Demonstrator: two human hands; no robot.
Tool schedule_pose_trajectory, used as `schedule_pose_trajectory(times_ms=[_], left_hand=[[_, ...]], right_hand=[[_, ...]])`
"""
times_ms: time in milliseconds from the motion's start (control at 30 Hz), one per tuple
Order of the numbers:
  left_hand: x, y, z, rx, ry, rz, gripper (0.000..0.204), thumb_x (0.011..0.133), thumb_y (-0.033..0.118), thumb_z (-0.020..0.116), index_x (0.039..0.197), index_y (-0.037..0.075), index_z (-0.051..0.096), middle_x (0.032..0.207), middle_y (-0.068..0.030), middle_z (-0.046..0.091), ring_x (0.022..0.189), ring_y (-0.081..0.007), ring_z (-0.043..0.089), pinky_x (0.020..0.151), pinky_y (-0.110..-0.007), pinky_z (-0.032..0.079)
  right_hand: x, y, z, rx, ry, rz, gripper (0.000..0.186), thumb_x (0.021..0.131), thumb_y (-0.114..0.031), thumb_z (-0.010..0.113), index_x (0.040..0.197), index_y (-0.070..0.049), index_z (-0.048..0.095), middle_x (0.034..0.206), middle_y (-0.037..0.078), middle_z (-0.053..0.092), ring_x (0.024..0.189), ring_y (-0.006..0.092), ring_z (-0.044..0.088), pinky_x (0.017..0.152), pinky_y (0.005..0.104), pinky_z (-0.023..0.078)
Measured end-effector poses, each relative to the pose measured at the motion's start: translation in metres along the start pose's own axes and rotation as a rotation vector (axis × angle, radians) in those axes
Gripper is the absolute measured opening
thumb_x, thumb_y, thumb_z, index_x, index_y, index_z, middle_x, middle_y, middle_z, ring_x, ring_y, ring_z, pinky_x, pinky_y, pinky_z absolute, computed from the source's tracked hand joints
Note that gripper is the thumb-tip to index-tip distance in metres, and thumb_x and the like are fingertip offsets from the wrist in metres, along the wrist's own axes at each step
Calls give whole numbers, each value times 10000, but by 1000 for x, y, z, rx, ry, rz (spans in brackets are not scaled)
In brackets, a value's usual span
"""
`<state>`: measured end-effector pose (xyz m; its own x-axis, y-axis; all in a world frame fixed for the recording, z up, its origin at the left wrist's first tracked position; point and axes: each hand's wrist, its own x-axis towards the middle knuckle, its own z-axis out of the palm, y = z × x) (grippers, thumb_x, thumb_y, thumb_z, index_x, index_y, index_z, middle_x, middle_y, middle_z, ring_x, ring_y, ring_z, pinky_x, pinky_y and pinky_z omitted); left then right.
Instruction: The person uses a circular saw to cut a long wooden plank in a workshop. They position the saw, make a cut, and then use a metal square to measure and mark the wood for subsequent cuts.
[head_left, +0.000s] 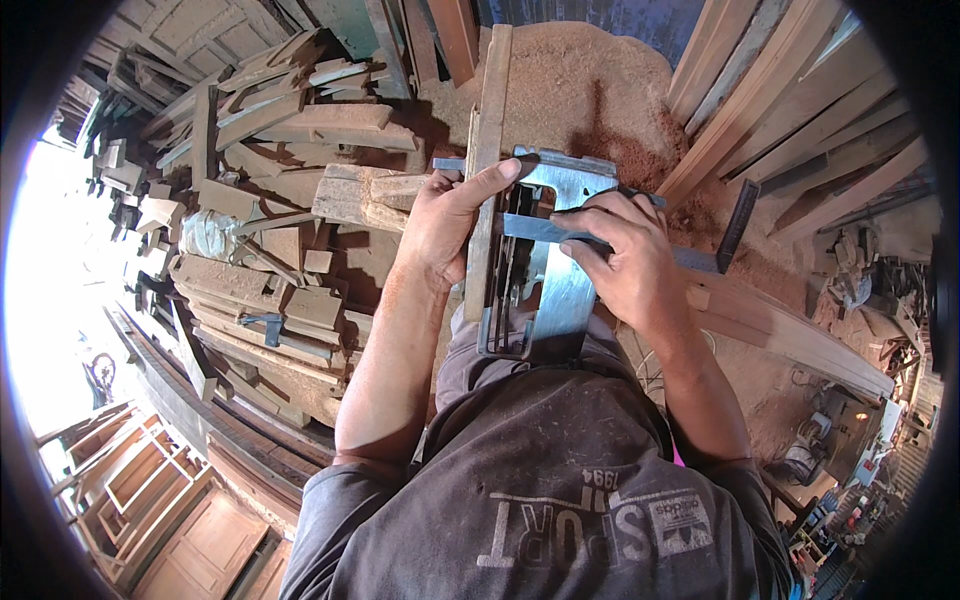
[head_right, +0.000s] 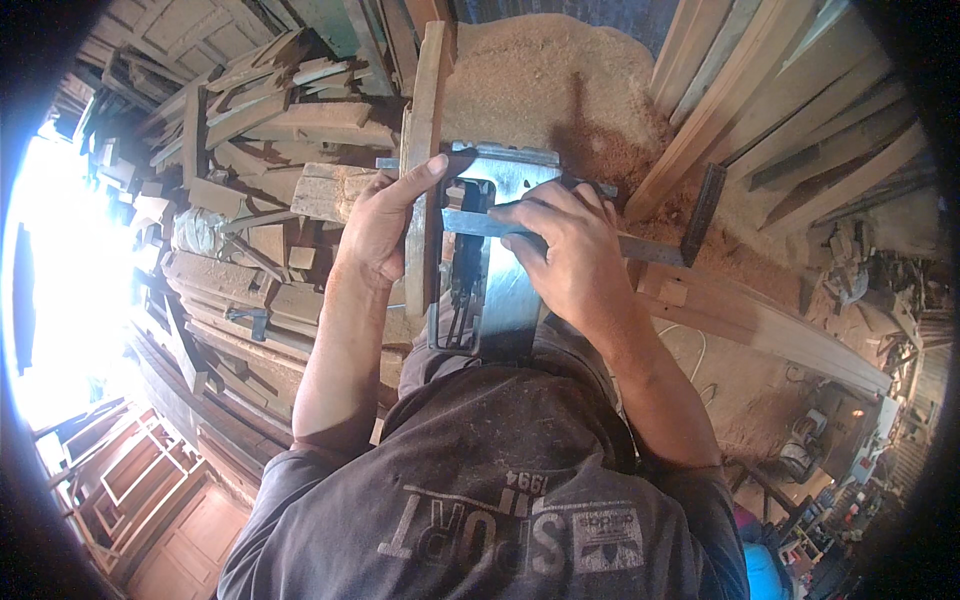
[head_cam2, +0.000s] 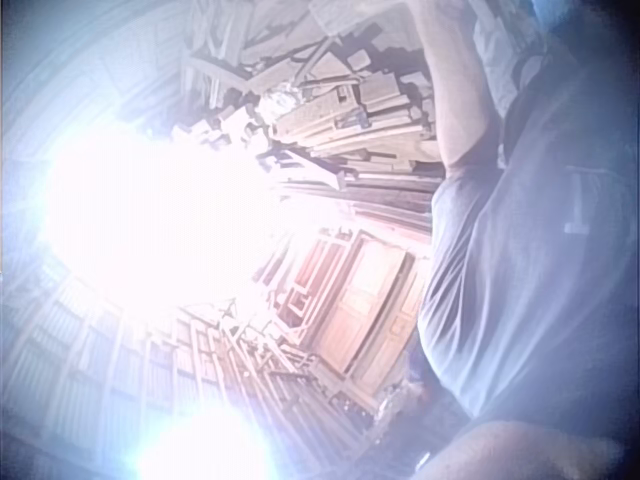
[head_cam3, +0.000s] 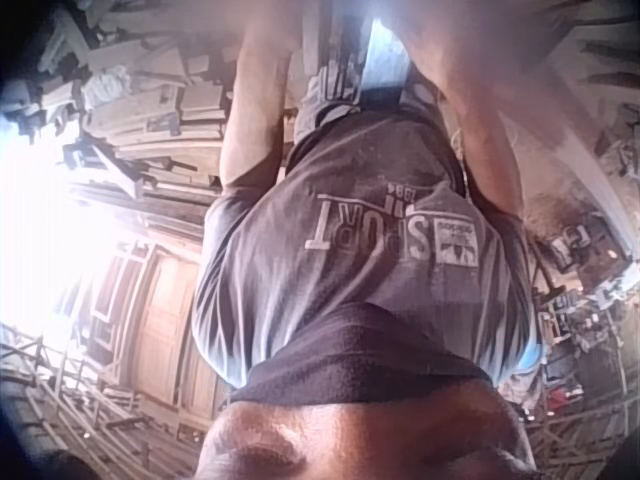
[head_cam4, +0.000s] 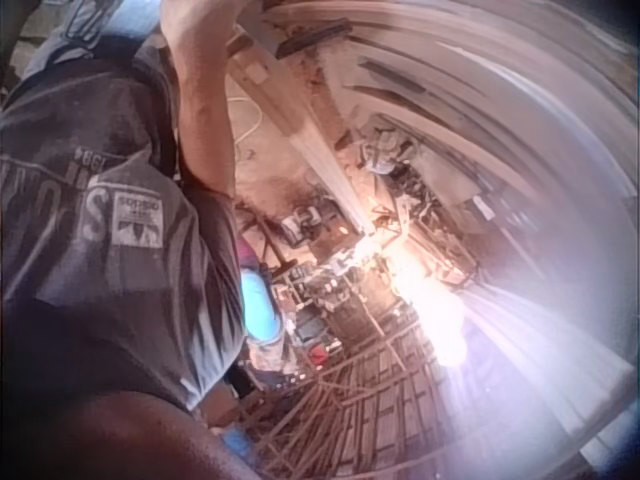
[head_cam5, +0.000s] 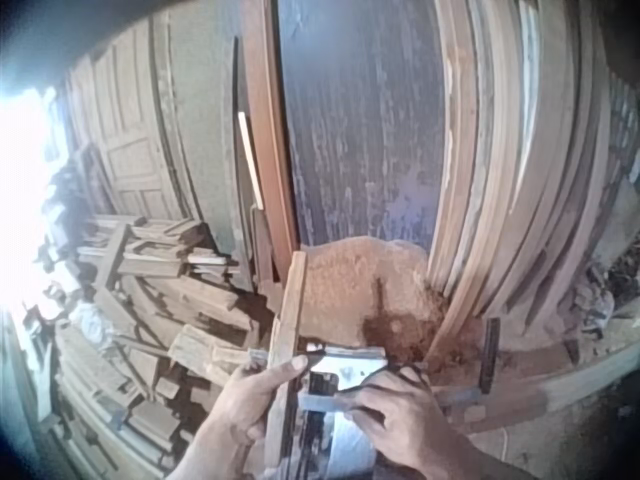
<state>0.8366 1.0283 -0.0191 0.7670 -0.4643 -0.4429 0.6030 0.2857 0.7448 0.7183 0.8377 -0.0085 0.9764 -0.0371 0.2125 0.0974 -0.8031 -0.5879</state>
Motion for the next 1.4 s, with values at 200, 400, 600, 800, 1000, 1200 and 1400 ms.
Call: schedule_pose_trajectory(times_ms=[200, 400, 600, 800, 1000, 1200, 1400], left_hand=[[1, -1, 1, -24, 14, 10, 404, 955, 192, 794, 1175, -123, 670, 998, -203, 736, 784, -225, 751, 593, -316, 632], [0, 1, -1, -42, 7, 0, 353, 944, 147, 799, 1154, -109, 677, 989, -190, 745, 792, -227, 760, 627, -334, 646], [1, 1, -2, -52, 10, -23, 311, 931, 116, 807, 1131, -93, 693, 998, -182, 758, 810, -227, 767, 664, -349, 654], [1, 0, -1, -17, 12, -4, 355, 966, 148, 767, 1178, -124, 684, 1004, -200, 753, 805, -228, 764, 632, -327, 653], [-1, 1, 1, 5, 11, -7, 351, 958, 155, 777, 1172, -109, 690, 1016, -185, 750, 821, -229, 755, 646, -325, 638], [2, -4, -2, 29, 117, -16, 280, 924, 108, 815, 1100, -72, 692, 970, -151, 754, 740, -213, 750, 610, -326, 641], [9, -7, -12, 3, 76, -54, 376, 1019, 211, 712, 1312, -15, 642, 1033, -114, 732, 792, -217, 740, 649, -329, 641]], right_hand=[[0, -2, -1, -2, -7, 21, 295, 822, -110, 854, 1113, -106, 809, 1025, 61, 709, 996, 274, 632, 938, 413, 465], [0, -4, -1, -18, -17, 28, 291, 825, -113, 851, 1113, -108, 808, 1034, 61, 709, 990, 290, 619, 927, 417, 466], [1, -1, -3, -1, -49, -8, 288, 851, -83, 829, 1137, -90, 792, 1085, 68, 709, 1015, 285, 605, 919, 437, 489], [0, -2, -3, -13, -50, 1, 298, 850, -88, 829, 1144, -109, 791, 1093, 62, 705, 1021, 288, 609, 928, 444, 484], [-1, -3, -3, 8, -15, 20, 275, 835, -104, 839, 1107, -94, 804, 1049, 73, 707, 1005, 297, 620, 935, 419, 477], [-3, -6, -6, -5, 10, -37, 293, 837, -109, 835, 1128, -109, 797, 1057, 64, 700, 1001, 293, 616, 916, 421, 480], [-46, 65, -52, 34, 194, 47, 313, 903, -197, 805, 1208, -136, 776, 1125, 80, 740, 1090, 291, 679, 1010, 431, 500]])
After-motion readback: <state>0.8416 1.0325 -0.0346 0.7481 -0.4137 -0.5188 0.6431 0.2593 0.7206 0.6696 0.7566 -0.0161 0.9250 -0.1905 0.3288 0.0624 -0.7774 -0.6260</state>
